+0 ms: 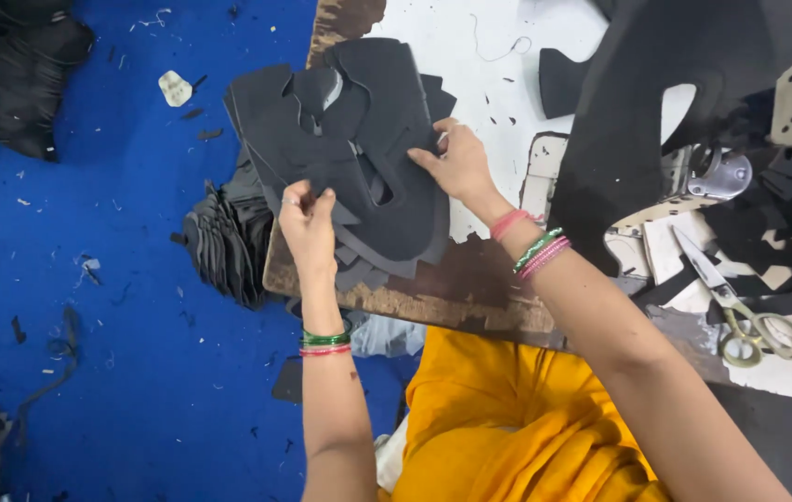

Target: The person operates a sewing machine to stitch black rubber or foam material, likely for footwear. They repeatedly guide the material under the needle, cut the thread with scissors, and trim excess material from the edges.

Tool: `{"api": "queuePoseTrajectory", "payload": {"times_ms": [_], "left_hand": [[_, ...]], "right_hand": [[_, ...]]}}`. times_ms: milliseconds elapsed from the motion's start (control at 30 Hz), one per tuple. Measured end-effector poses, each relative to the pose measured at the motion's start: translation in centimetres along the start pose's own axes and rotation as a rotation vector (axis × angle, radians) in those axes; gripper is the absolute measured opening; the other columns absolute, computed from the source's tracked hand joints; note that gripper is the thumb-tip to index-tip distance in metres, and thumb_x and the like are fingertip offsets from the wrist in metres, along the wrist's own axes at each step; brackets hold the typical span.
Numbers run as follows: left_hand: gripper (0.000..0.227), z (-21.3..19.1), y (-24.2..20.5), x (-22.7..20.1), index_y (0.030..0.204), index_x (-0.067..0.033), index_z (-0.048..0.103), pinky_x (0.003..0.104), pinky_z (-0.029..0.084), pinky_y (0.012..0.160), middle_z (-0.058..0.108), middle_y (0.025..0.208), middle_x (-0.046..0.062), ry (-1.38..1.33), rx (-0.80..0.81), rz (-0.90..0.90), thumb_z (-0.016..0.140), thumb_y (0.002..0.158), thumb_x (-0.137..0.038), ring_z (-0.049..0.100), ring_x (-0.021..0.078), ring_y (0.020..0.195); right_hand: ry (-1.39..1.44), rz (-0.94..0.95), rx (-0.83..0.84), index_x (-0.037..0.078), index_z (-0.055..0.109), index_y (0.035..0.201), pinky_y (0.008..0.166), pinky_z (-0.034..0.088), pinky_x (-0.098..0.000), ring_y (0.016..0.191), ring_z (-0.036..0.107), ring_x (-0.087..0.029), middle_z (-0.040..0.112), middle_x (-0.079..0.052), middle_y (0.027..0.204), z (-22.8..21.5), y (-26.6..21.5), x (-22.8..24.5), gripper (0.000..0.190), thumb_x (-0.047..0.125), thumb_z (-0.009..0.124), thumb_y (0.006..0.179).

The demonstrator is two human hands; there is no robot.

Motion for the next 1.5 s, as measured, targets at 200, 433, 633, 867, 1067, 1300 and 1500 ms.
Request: {"api": "queuePoseTrajectory", "payload": {"times_ms": [200, 433, 633, 867, 1067, 1300, 1500], "left_hand": [[0.037, -0.2, -0.6, -6.6, 0.118, 0.0002, 0.056, 0.022, 0.044, 0.054, 0.065, 0.089, 0.005, -0.232, 0.032, -0.198, 0.074, 0.087, 0.009, 0.057, 0.0086, 0.067], [0.03, -5.7, -0.7, -7.0, 0.125, 0.0004, 0.071, 0.021, 0.051, 0.063, 0.071, 0.102, 0.009, -0.27, -0.206, -0.101, 0.066, 0.097, 0.007, 0.063, 0.0109, 0.073], [0.02, -5.7, -2.2, -10.2, 0.11, 0.0003, 0.064, 0.035, 0.064, 0.085, 0.071, 0.106, 0.015, -0.573, -0.111, -0.14, 0.068, 0.098, 0.016, 0.072, 0.0237, 0.09], [0.035, -1.1, -7.3, -26.4, 0.126, -0.0062, 0.058, 0.027, 0.059, 0.073, 0.069, 0.103, 0.009, -0.575, -0.042, 0.316, 0.063, 0.096, 0.011, 0.068, 0.0164, 0.081], [0.014, -0.2, -13.0, -28.7, 0.117, -0.0074, 0.059, 0.024, 0.058, 0.075, 0.067, 0.102, 0.002, -0.452, 0.236, 0.408, 0.065, 0.104, -0.012, 0.069, 0.0154, 0.081], [0.029, 13.6, -18.8, -26.1, 0.115, 0.0027, 0.073, 0.023, 0.058, 0.066, 0.068, 0.094, 0.011, -0.288, 0.959, -0.264, 0.077, 0.087, 0.01, 0.068, 0.0128, 0.077], [0.018, 14.7, -18.2, -25.3, 0.103, 0.005, 0.072, 0.022, 0.058, 0.085, 0.062, 0.109, 0.008, -0.361, 0.953, 0.062, 0.081, 0.09, 0.01, 0.064, 0.0109, 0.094]], "right_hand": [[0.075, -0.127, -0.07, 0.002, 0.051, 0.109, 0.069, 0.049, -0.0356, 0.074, 0.058, -0.024, 0.056, -0.01, 0.082, -3.1, -1.4, 4.8, 0.051, 0.013, 0.089, 0.076], [0.487, -0.39, 0.098, 0.001, 0.05, 0.122, 0.086, 0.051, -0.0387, 0.095, 0.061, -0.031, 0.059, -0.015, 0.101, -13.2, -6.6, 10.3, 0.037, -0.005, 0.072, 0.092], [0.06, -0.418, 0.007, 0.003, 0.057, 0.122, 0.075, 0.052, -0.0414, 0.09, 0.067, -0.04, 0.066, -0.019, 0.095, -18.5, -12.0, 8.2, 0.035, 0.004, 0.076, 0.093], [-0.043, -0.117, -0.083, 0.006, 0.061, 0.119, 0.072, 0.051, -0.0361, 0.078, 0.067, -0.026, 0.069, -0.013, 0.086, -23.6, -23.1, 5.8, 0.027, 0.004, 0.071, 0.094], [0.815, -0.053, -0.347, -0.003, 0.056, 0.127, 0.101, 0.05, -0.0246, 0.107, 0.064, -0.01, 0.068, -0.007, 0.115, -25.0, -29.0, 1.8, 0.025, -0.009, 0.061, 0.103], [0.982, -0.049, -0.422, -0.003, 0.056, 0.129, 0.105, 0.049, -0.0247, 0.111, 0.064, -0.011, 0.069, -0.008, 0.121, -25.4, -32.0, 1.0, 0.031, -0.012, 0.061, 0.1], [1.068, -0.037, -0.392, -0.004, 0.057, 0.128, 0.104, 0.05, -0.025, 0.111, 0.065, -0.011, 0.069, -0.01, 0.119, -24.6, -32.5, 0.6, 0.031, -0.013, 0.061, 0.099]]}}
Point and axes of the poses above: each hand's wrist, its own y-axis towards the middle knuckle, its own z-axis out of the palm, x = y × z, the point moved 2 cm from there along y, towards the middle knuckle
